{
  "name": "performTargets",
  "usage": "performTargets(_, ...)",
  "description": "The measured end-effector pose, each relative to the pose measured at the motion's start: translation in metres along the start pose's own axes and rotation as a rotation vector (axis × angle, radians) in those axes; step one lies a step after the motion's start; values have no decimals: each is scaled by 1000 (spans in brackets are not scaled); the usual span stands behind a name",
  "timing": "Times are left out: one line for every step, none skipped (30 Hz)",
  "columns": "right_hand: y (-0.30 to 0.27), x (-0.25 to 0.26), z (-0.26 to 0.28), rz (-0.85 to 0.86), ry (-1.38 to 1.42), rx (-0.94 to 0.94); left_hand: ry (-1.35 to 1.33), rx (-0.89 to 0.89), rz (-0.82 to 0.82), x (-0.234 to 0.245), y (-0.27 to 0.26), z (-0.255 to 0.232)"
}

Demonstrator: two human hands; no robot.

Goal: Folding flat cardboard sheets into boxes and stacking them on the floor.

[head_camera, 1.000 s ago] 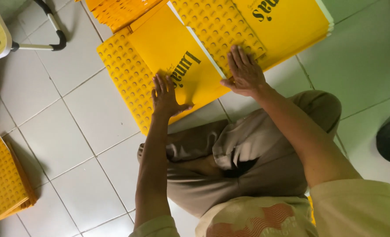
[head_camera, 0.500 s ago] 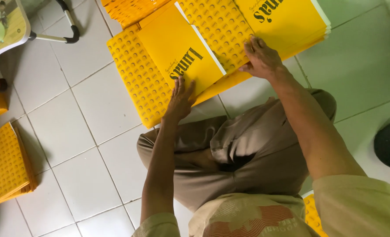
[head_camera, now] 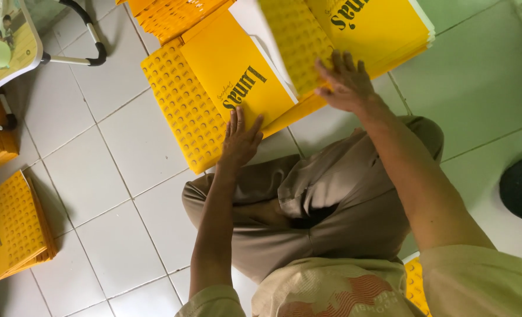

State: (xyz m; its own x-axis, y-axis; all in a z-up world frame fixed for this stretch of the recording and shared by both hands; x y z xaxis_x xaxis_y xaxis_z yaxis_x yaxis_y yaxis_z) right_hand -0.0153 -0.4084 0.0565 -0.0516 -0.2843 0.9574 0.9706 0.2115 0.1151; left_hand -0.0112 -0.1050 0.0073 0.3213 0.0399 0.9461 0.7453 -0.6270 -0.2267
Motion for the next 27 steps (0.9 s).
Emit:
performTargets(0, -24, 9, 112, -104, 18, -11, 33, -16, -2, 1, 3)
performTargets(-1, -49, 17, 222, -209, 37, -23, 66, -32, -4, 2, 6)
performTargets(2, -55, 29, 223, -205, 40, -20, 71, -30, 3, 4, -3)
performTargets(5, -60, 43, 214, -263, 59, -86, 179, 41, 3, 5, -2)
performTargets(6, -66, 55, 208, -323, 75, -153, 285, 113, 2, 7, -3)
performTargets(8, -76, 61, 210, -321, 76, -154, 288, 116, -15, 16, -5)
performTargets(9, -77, 72, 113, -328, 125, -148, 360, 50, -27, 25, -1)
performTargets(10, -78, 82, 16, -335, 173, -142, 432, -17, -38, 32, 2)
performTargets(10, -78, 81, 17, -342, 170, -147, 427, -20, -36, 37, -5)
performTargets(10, -78, 80, 7, -313, 183, -126, 468, -60, -31, 39, -8)
performTargets(6, -79, 82, 3, -276, 193, -105, 510, -90, -28, 36, -13)
performTargets(8, -77, 73, 10, -277, 187, -109, 506, -83, -25, 38, -16)
performTargets(10, -85, 64, 118, -203, 147, -98, 496, -109, -18, 35, -19)
performTargets(10, -93, 55, 225, -127, 107, -88, 486, -135, -11, 31, -21)
performTargets(12, -87, 51, 221, -127, 106, -85, 485, -137, -10, 33, -21)
performTargets(13, -86, 40, 279, -60, 29, -89, 480, -148, -9, 34, -20)
performTargets(9, -86, 32, 345, 8, -45, -99, 480, -153, -11, 30, -22)
performTargets(9, -89, 28, 350, 9, -43, -101, 484, -149, -12, 30, -21)
performTargets(13, -78, 18, 214, -12, -117, -109, 484, -150, -12, 31, -20)
performTargets(13, -67, 9, 77, -34, -190, -118, 484, -152, -12, 31, -19)
performTargets(15, -77, 1, 72, -31, -185, -113, 487, -156, -12, 31, -17)
performTargets(14, -76, -9, -50, -111, -240, -151, 497, -127, -16, 31, -13)
performTargets(11, -73, -20, -172, -193, -295, -191, 506, -99, -20, 32, -11)
performTargets(11, -70, -17, -177, -193, -291, -190, 507, -104, -17, 28, -13)
performTargets(12, -69, -16, -162, -186, -286, -295, 577, -189, -13, 19, -8)
performTargets(13, -67, -14, -147, -180, -280, -400, 644, -274, -9, 10, -3)
performTargets(14, -58, -9, -152, -187, -276, -405, 642, -282, -17, 10, 1)
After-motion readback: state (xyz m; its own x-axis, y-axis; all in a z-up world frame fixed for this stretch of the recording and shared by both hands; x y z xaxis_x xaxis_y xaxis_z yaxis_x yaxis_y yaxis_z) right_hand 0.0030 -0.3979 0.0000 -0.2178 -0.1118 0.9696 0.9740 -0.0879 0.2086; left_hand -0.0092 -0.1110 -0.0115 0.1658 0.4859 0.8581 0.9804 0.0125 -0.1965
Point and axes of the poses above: each hand's wrist, its own y-axis towards the middle knuckle, its own x-axis out of the back of the hand, z = x × y, the point moved 9 cm from there along y, towards the middle knuckle, and after that the axes turned 10 degrees about z, right-handed, at the moved point
